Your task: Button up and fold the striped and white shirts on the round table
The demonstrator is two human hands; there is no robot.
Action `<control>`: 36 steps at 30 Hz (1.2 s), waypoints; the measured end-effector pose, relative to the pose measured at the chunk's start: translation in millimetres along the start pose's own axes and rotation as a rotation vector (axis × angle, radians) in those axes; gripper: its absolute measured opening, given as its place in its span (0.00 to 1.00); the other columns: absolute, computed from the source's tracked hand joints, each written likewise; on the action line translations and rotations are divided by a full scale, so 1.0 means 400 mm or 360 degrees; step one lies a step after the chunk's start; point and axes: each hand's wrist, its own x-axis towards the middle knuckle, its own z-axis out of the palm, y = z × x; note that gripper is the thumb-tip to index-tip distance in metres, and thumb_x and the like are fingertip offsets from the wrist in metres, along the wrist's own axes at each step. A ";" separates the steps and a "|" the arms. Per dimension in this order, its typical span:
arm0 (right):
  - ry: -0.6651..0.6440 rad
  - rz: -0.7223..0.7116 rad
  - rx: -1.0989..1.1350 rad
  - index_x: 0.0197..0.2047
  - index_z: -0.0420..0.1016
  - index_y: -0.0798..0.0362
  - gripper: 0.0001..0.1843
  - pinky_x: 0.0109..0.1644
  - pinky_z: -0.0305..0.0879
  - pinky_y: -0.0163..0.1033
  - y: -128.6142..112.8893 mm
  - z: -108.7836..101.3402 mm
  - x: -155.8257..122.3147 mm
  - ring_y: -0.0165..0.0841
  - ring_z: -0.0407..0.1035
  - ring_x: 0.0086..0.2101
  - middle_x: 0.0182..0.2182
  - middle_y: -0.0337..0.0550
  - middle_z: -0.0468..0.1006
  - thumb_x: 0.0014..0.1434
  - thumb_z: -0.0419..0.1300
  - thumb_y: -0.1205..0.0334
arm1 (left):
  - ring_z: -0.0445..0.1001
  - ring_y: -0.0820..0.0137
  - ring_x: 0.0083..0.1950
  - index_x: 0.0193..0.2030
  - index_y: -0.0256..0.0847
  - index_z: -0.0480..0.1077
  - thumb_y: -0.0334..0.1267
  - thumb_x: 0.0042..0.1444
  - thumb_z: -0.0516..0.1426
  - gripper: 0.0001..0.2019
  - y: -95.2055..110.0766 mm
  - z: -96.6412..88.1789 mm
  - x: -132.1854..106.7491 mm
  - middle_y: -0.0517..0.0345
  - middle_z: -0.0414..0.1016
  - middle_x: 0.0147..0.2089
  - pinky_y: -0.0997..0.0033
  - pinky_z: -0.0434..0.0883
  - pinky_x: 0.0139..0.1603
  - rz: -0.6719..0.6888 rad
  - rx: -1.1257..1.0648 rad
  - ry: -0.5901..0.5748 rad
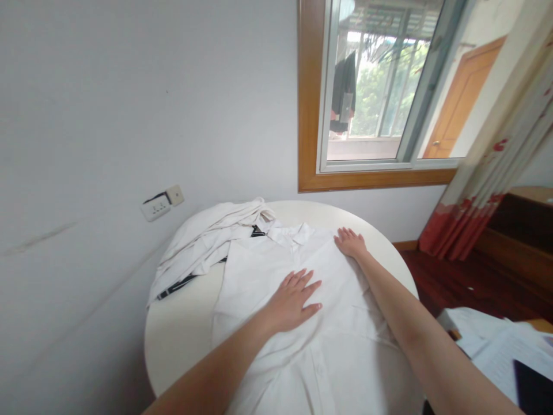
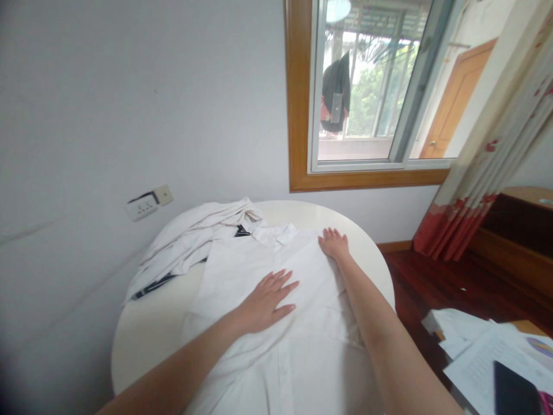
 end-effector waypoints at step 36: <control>0.0110 -0.0109 -0.0015 0.64 0.58 0.47 0.27 0.62 0.46 0.58 0.008 -0.005 -0.014 0.44 0.48 0.63 0.65 0.48 0.54 0.65 0.39 0.48 | 0.41 0.63 0.72 0.67 0.53 0.51 0.58 0.62 0.43 0.29 -0.038 -0.018 -0.010 0.59 0.46 0.71 0.55 0.44 0.70 0.0129 -0.0177 -0.0042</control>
